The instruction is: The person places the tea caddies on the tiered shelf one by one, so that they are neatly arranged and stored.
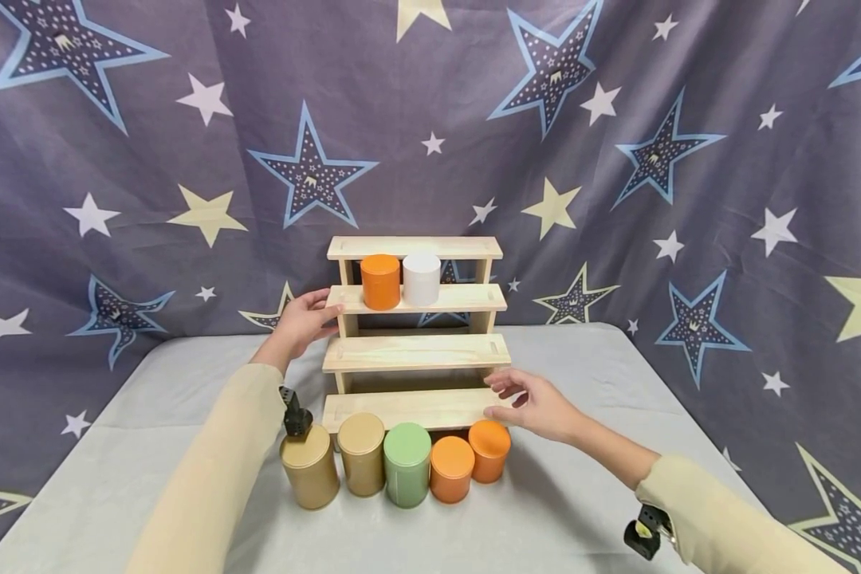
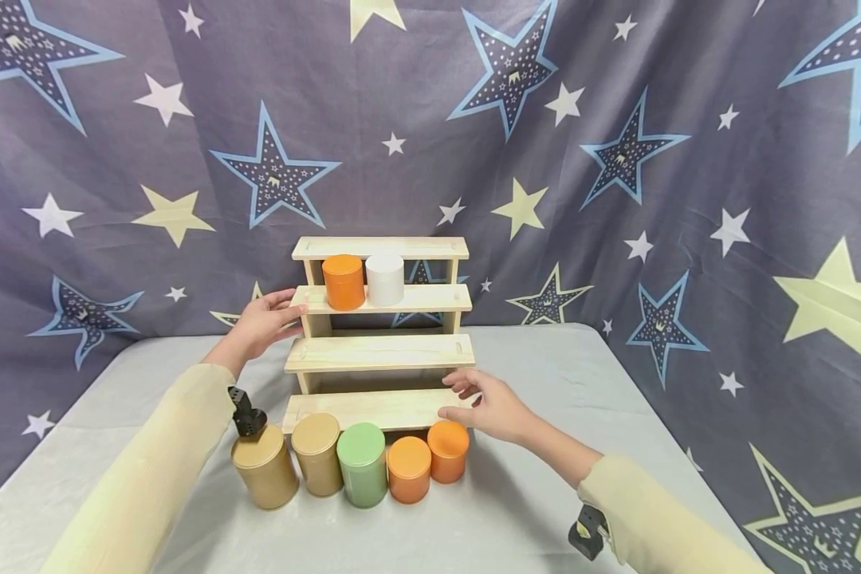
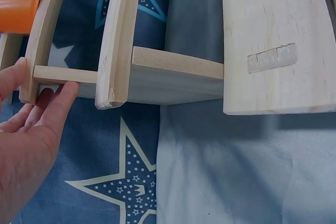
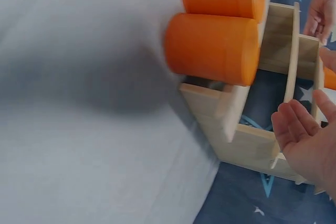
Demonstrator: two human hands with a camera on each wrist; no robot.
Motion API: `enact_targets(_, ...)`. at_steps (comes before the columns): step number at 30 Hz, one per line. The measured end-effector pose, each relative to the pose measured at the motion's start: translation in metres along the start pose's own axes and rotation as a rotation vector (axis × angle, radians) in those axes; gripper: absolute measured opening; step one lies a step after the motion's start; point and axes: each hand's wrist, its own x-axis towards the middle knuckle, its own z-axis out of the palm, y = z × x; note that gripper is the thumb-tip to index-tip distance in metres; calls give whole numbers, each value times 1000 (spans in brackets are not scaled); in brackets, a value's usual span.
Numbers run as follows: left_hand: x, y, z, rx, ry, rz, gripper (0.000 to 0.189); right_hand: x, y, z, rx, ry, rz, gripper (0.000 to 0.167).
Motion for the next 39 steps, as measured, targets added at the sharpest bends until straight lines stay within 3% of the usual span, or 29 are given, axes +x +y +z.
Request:
enact_targets(9, -1, 0, -1, 7, 1, 3, 66, -23, 18, 4, 7, -44, 13, 50)
enact_targets(20, 0, 2, -1, 10, 4, 0, 66, -38, 38, 14, 14, -52, 54, 51)
enact_targets(39, 2, 0, 0, -6, 3, -5, 66, -45, 56, 36, 87, -25, 125, 62)
